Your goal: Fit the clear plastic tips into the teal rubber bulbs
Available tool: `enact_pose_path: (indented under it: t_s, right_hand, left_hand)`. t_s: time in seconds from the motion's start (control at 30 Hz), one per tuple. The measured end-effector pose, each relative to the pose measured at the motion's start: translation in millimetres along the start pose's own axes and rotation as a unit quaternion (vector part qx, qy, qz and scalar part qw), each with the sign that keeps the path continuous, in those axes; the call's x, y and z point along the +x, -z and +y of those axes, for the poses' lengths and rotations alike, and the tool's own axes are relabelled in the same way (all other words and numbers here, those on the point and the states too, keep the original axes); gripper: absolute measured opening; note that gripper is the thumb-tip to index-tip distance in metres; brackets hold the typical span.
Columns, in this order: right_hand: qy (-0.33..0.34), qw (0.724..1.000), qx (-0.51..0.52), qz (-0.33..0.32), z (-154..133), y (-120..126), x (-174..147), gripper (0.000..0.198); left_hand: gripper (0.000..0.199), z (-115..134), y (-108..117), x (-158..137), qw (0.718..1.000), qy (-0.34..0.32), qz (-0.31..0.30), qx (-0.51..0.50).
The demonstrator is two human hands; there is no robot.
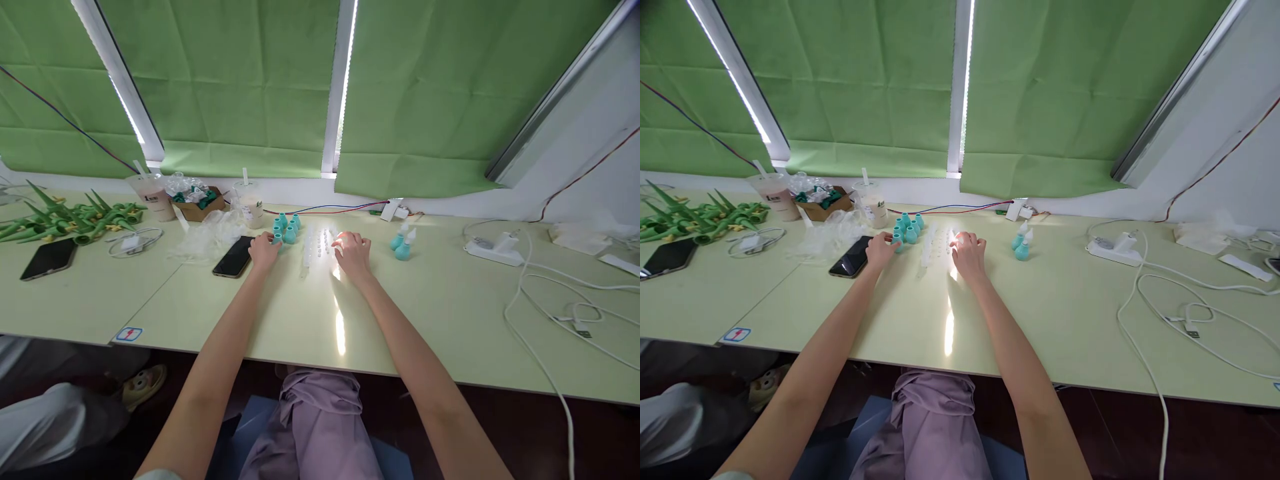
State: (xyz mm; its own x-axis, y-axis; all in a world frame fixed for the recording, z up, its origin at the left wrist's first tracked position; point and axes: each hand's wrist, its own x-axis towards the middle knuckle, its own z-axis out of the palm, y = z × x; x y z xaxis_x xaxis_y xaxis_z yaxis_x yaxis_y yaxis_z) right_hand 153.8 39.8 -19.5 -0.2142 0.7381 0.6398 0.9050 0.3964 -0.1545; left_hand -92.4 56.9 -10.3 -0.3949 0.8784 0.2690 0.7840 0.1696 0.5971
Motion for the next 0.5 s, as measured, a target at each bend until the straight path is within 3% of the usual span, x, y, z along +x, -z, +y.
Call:
enact_pose_path:
  t_s: [0.13, 0.37, 0.5]
  right_hand:
    - [-0.06, 0.998, 0.029, 0.009, 15.0, 11.5, 6.9, 0.019]
    - [-0.115, 0.968, 0.171, -0.145, 46.3, 29.4, 8.2, 0.022]
    - [-0.119, 0.954, 0.195, -0.194, 49.2, 29.6, 4.2, 0.024]
  left_hand:
    - [0.024, -0.9, -3.5, -0.3, 1.0, -0.003, -0.006, 0.001]
    - [0.023, -1.1, -5.6, 1.7, 1.0, -0.001, -0.01, -0.02]
    - [0.023, -0.7, -6.7, 1.1, 1.0, -0.008, -0.007, -0.01]
